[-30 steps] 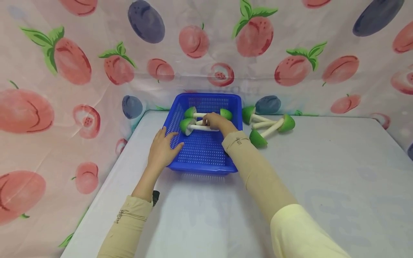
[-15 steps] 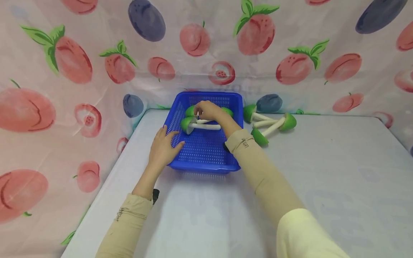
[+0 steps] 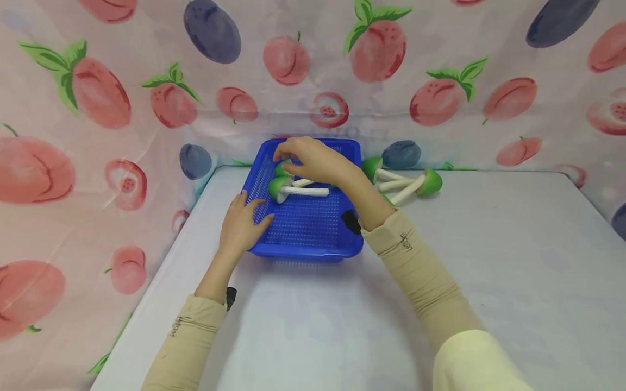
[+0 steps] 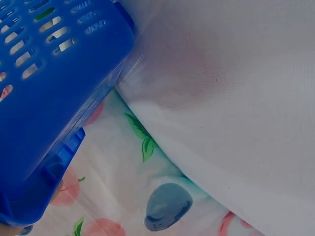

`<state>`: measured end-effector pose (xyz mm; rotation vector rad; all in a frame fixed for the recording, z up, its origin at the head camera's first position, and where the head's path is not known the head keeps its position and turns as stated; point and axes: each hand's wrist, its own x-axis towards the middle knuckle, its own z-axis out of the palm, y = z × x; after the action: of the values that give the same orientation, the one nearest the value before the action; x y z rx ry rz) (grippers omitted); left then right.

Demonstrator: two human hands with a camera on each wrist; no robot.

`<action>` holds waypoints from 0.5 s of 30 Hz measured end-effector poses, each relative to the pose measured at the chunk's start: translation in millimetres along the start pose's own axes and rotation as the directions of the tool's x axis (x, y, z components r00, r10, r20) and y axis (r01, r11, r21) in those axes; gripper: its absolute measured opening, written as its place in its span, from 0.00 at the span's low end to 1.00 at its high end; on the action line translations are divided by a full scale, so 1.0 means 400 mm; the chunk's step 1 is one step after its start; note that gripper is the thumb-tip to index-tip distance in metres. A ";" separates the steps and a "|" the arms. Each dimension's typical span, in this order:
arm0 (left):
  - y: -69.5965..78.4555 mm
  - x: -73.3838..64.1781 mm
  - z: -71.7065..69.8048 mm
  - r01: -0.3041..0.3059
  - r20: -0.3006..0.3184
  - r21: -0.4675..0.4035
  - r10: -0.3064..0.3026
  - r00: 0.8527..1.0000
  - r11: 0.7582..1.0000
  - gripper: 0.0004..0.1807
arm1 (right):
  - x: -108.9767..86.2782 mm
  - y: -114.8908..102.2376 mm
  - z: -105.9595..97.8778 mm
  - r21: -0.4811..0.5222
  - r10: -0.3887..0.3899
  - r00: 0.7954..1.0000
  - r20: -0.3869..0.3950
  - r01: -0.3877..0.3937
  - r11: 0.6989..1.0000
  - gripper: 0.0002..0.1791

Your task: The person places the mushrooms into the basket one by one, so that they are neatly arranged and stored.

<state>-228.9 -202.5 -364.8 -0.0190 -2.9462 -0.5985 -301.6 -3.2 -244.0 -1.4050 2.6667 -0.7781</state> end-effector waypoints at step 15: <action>0.001 0.000 0.000 0.001 0.005 0.011 -0.001 1.000 1.000 0.29 | -0.191 0.077 -0.030 0.166 0.047 0.951 -0.307 0.005 0.986 0.11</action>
<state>-228.9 -202.1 -364.8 -0.0178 -2.9547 -0.5837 -282.8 75.9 -262.5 -1.3070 2.7478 -1.2832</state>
